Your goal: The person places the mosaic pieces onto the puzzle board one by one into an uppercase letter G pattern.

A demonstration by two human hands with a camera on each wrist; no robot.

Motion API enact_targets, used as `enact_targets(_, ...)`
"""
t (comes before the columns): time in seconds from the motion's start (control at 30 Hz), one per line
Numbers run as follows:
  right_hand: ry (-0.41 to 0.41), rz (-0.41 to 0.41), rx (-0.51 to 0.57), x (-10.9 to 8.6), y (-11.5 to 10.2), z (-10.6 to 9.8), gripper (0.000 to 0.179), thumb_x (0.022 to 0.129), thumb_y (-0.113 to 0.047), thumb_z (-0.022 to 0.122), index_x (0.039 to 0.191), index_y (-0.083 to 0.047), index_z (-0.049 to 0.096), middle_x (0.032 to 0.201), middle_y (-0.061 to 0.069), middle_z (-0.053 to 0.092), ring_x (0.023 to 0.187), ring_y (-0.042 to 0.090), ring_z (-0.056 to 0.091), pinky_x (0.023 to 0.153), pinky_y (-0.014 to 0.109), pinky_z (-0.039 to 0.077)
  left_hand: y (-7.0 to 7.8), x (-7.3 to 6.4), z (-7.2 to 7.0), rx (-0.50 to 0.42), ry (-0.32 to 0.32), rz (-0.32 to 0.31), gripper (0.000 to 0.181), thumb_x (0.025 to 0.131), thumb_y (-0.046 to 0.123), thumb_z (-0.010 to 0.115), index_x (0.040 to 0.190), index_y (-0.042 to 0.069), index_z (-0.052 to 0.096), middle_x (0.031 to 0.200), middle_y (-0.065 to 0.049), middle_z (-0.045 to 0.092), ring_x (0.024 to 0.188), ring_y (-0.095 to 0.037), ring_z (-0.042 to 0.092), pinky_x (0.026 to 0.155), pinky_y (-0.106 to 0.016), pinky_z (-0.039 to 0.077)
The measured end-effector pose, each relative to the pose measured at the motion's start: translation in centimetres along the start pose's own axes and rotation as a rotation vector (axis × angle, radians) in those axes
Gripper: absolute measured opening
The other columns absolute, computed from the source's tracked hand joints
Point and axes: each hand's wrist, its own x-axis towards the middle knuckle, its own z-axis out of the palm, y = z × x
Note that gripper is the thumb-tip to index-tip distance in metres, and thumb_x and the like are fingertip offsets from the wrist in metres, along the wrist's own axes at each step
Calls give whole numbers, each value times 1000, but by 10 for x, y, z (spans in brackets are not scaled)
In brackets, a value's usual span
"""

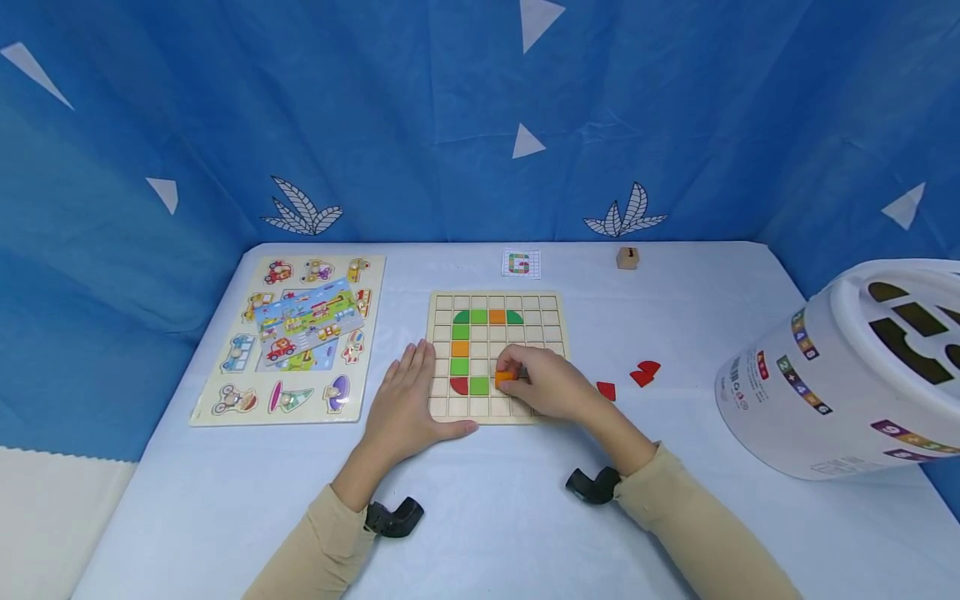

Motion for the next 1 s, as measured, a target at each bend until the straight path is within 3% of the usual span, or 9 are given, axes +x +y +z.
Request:
enact_targets(0.57,7,-47,-133,-1,-7,4,14,86,-26,78,98,-23,73,95,-11,61,83,9,54,75,25,48,0,-1,-1,-8,2,3,136,64,88,62,158,3,15,167,-11,11,157,-27,7,126,-50,11)
enact_targets(0.8,-13,-63,-148,-8,-6,-1,29,87,-23,78,115,-21,76,93,-12,61,74,7,53,61,22,46,1,0,-1,0,-1,-3,136,64,89,61,159,3,14,168,-10,11,157,-26,6,126,-49,11)
enact_targets(1.0,-7,-23,-114,-19,4,-16,38,88,-22,76,125,-21,70,95,-8,61,85,11,55,70,25,49,1,0,-1,-3,1,-3,136,64,87,64,159,4,13,167,-11,11,157,-26,6,126,-49,11)
